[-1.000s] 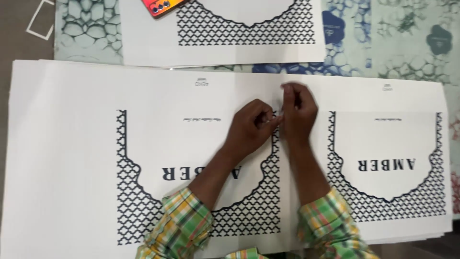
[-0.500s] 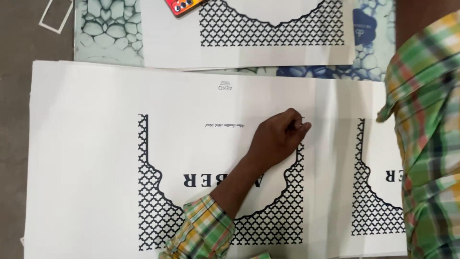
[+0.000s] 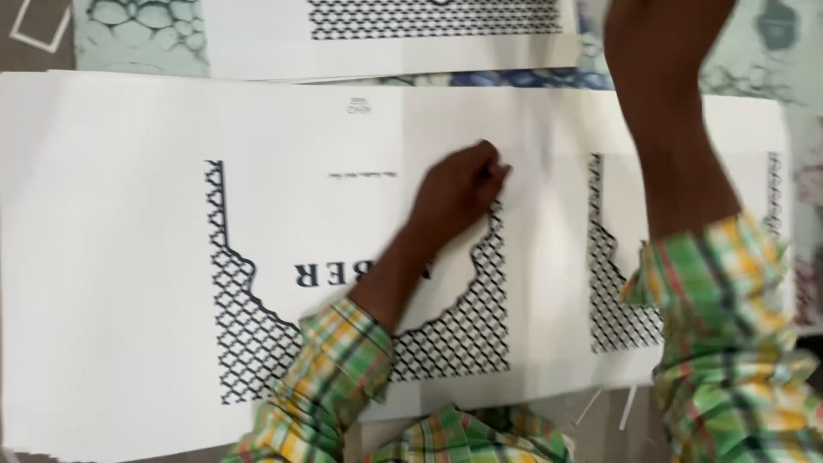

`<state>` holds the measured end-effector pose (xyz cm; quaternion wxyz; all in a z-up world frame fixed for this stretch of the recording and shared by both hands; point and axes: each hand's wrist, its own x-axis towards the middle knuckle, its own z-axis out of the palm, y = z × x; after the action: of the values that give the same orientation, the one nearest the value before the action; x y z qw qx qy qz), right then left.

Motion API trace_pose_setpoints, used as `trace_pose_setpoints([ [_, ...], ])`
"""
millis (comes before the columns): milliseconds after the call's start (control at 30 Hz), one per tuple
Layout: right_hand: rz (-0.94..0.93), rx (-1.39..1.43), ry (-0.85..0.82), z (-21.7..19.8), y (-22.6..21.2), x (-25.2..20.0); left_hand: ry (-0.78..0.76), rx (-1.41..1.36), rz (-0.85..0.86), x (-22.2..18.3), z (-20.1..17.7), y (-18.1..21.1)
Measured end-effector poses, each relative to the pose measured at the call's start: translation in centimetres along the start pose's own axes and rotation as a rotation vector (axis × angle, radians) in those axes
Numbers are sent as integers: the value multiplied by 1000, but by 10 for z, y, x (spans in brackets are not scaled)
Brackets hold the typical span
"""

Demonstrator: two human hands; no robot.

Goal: The person organizes and aligns printed paper packaging sheets on a work surface by hand.

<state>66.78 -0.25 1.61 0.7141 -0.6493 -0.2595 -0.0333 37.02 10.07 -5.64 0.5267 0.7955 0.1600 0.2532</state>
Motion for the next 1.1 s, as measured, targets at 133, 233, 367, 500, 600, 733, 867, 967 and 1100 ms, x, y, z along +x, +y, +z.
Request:
trace_pose_setpoints([
  [133, 62, 124, 102, -46, -95, -125, 54, 2, 42, -2, 1, 4],
  [233, 219, 281, 194, -71, -152, -154, 70, 69, 116, -2, 5, -2],
  [367, 531, 597, 294, -171, -91, -255, 158, 247, 215, -3, 9, -7],
  [500, 707, 617, 276, -166, -104, -324, 223, 332, 325, -7, 16, -7],
  [600, 716, 606, 245, -166, -103, -358, 149, 490, 355, -9, 22, -15],
  [733, 770, 638, 231, -175, -93, -382, 141, 550, 375, -7, 23, -18],
  [867, 813, 662, 238, -179, -84, -397, 152, 535, 367, -5, 25, -25],
  [967, 875, 681, 223, -176, -85, -401, 175, 534, 365, -4, 30, -35],
  [1100, 926, 663, 240, -181, -73, -412, 153, 501, 327, -4, 27, -29],
])
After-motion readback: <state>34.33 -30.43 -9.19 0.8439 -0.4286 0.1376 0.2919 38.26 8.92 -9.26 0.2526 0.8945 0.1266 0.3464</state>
